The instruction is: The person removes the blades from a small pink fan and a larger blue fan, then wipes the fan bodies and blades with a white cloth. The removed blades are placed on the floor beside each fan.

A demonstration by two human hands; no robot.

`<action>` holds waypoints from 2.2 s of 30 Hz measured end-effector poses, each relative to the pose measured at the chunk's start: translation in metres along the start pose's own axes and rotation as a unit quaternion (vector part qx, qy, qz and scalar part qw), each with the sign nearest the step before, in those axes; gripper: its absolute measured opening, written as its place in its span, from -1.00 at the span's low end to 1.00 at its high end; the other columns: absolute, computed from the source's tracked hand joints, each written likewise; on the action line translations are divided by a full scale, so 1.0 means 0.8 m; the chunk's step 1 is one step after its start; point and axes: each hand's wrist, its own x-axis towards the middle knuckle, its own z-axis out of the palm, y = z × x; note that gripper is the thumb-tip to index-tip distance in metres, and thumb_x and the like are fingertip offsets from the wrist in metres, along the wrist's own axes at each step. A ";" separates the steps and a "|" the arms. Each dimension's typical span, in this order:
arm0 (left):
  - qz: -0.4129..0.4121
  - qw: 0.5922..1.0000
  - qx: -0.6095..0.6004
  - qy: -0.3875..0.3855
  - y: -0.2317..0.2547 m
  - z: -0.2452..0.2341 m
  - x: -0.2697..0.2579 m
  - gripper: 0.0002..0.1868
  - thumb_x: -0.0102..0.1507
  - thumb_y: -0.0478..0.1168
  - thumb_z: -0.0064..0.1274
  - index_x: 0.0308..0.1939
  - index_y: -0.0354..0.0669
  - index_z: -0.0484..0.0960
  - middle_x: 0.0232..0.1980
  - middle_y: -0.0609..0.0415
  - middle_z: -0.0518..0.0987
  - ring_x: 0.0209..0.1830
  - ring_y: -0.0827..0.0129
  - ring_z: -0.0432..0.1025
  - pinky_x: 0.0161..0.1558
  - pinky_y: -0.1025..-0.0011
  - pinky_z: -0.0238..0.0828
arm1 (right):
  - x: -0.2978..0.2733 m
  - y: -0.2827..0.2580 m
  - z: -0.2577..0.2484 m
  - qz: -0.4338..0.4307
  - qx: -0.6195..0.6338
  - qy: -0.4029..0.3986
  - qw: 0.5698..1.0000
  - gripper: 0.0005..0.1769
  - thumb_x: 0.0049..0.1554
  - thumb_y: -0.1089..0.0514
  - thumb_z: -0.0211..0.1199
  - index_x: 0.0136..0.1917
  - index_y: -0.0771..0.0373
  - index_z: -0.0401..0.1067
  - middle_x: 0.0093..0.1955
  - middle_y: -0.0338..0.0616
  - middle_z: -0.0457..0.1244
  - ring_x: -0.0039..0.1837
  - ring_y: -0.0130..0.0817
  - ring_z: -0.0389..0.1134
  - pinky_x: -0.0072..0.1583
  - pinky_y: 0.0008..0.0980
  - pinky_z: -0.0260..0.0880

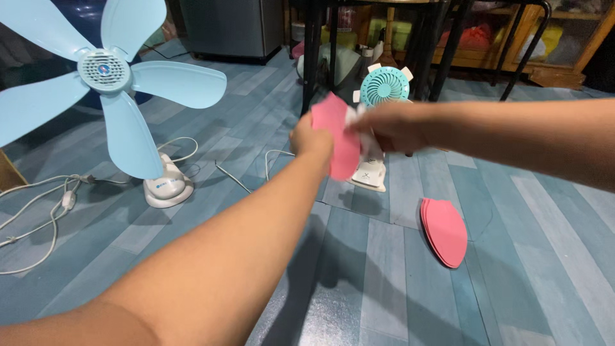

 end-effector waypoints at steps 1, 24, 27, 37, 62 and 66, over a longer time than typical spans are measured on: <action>-0.011 0.995 -0.094 -0.044 -0.017 0.006 -0.008 -0.40 0.12 -0.37 0.02 0.25 0.16 0.61 0.22 -0.08 0.59 0.20 0.04 0.49 0.22 0.16 0.46 | -0.004 0.022 -0.011 0.001 -0.023 -0.078 0.997 -0.77 0.24 0.09 0.24 0.00 0.33 0.46 -0.11 -0.13 0.37 -0.11 -0.42 0.40 -0.04 -0.35 0.45; -0.231 0.946 -0.119 -0.193 -0.090 0.079 -0.055 -0.63 0.20 0.07 0.27 -0.36 -0.17 0.60 -0.42 0.11 0.52 -0.47 0.39 0.29 -0.37 0.30 0.24 | 0.004 0.388 -0.257 0.357 -0.061 0.183 0.914 -0.49 0.08 -0.05 0.52 0.04 0.45 0.55 -0.14 0.09 0.45 -0.25 -0.43 0.42 -0.30 -0.58 0.38; -0.232 0.946 -0.135 -0.183 -0.112 0.081 -0.048 -0.53 0.22 0.12 0.28 -0.37 -0.26 0.59 -0.44 0.08 0.48 -0.49 0.37 0.26 -0.37 0.31 0.23 | 0.010 0.392 -0.260 0.375 -0.171 0.118 0.903 -0.47 0.08 -0.20 0.47 -0.03 0.35 0.60 -0.34 -0.17 0.33 -0.42 -0.50 0.15 -0.41 -0.49 0.04; -0.073 0.714 0.668 -0.196 -0.149 -0.068 0.102 -0.10 0.24 0.07 0.27 0.50 -0.15 0.13 0.44 -0.15 0.43 0.37 0.05 0.39 0.32 0.15 0.39 | 0.010 0.276 -0.241 0.385 -0.417 -0.069 0.821 -0.38 0.18 -0.40 0.24 -0.03 0.20 0.68 -0.29 -0.32 0.37 -0.38 -0.54 0.17 -0.37 -0.48 0.05; 0.184 -0.967 0.012 -0.175 -0.089 -0.437 0.310 0.05 0.15 0.51 0.05 0.41 -0.19 0.23 0.44 -0.15 0.31 0.39 0.07 0.33 0.30 0.15 0.32 | 0.058 0.142 -0.016 0.146 -0.379 -0.209 0.890 -0.07 0.22 -0.63 -0.12 -0.09 0.34 0.42 -0.24 -0.07 0.16 -0.27 -0.29 0.14 -0.27 -0.28 0.24; 0.176 -0.984 0.022 -0.031 -0.081 -0.455 0.322 0.02 0.12 0.57 -0.15 0.44 -0.01 0.25 0.48 -0.07 0.31 0.45 0.09 0.28 0.35 0.07 0.24 | 0.065 0.082 0.049 0.046 -0.289 -0.202 0.935 -0.49 0.14 -0.45 0.14 -0.01 -0.01 0.39 -0.11 -0.45 0.26 -0.11 -0.62 0.39 -0.17 -0.37 0.54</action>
